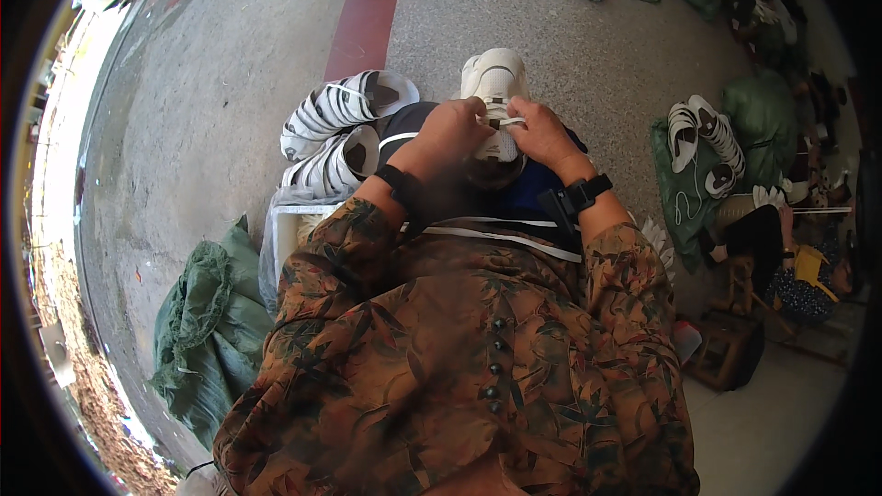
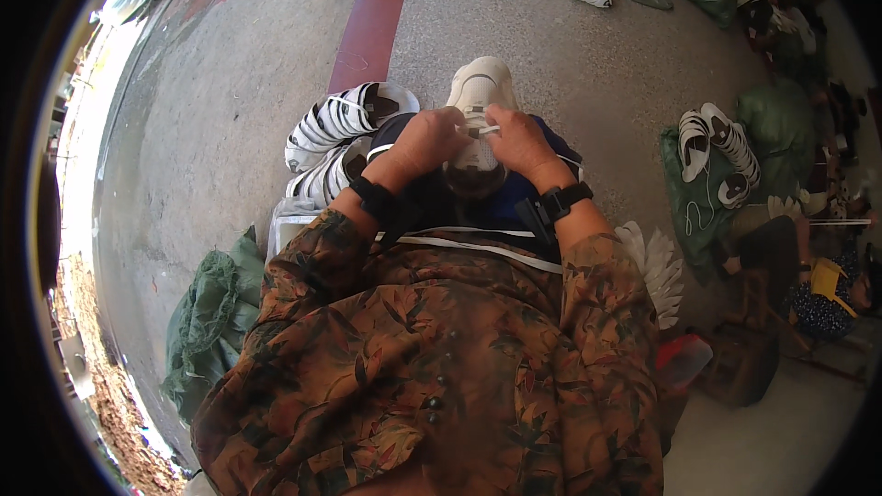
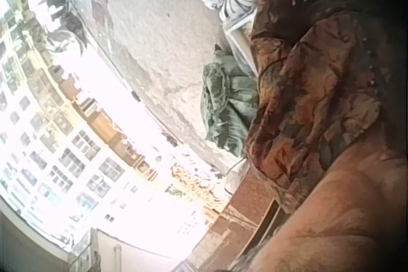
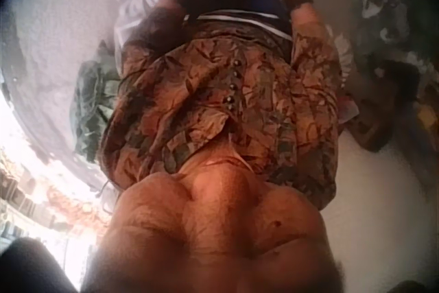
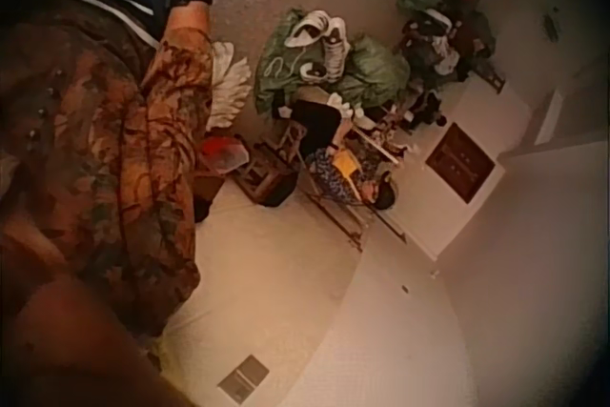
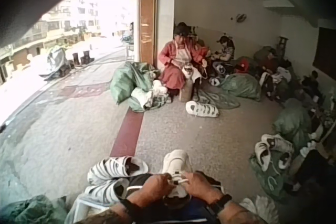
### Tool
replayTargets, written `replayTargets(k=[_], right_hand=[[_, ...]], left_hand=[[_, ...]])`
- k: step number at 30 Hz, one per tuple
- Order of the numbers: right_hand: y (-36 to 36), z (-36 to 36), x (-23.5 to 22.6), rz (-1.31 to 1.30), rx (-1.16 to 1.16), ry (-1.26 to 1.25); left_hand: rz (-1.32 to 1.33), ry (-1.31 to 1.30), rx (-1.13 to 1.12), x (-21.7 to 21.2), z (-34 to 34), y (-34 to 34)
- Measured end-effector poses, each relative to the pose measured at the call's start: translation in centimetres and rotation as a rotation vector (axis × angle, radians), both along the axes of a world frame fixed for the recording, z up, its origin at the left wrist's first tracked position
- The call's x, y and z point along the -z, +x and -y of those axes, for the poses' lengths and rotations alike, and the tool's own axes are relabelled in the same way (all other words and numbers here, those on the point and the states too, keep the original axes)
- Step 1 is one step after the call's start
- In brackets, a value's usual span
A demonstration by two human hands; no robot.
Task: The person threads white shoelaces through the eyelets of a white sneaker held on their lap. They pull the laces tight and adjust the fit repeatedly. The task is performed by hand without tools.
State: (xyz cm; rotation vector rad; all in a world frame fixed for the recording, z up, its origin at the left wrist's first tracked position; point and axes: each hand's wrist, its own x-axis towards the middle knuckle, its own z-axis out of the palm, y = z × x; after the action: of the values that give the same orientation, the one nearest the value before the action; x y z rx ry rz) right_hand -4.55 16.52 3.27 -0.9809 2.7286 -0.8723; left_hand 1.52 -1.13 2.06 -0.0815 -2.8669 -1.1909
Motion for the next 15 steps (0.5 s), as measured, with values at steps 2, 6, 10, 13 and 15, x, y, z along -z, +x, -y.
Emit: replayTargets(k=[2, 6, 10, 13, 15], right_hand=[[1.2, 0.9, 0.3, -0.001, 0.056, 0.069], [1.3, 1.5, 1.0, 0.015, 0.193, 0.127], [-0.7, -0.2, 2.8, 0.168, 0.238, -0.068], [-1.6, -1.0, 3.5, 0.185, 0.196, -0.181], [-0.9, -1.2, 3.5, 0.097, 0.195, -0.196]], left_hand=[[-0.075, -0.035, -0.105, 1.8, -0.6, -0.1], [-0.072, -0.172, -0.043, 1.8, -1.0, -1.5], [0.019, -0.216, -0.004, 0.6, -1.0, -3.4], [0.056, -0.234, 0.052, 0.4, -1.4, -3.9], [0.052, -0.193, 0.069, 0.5, -1.5, -3.8]])
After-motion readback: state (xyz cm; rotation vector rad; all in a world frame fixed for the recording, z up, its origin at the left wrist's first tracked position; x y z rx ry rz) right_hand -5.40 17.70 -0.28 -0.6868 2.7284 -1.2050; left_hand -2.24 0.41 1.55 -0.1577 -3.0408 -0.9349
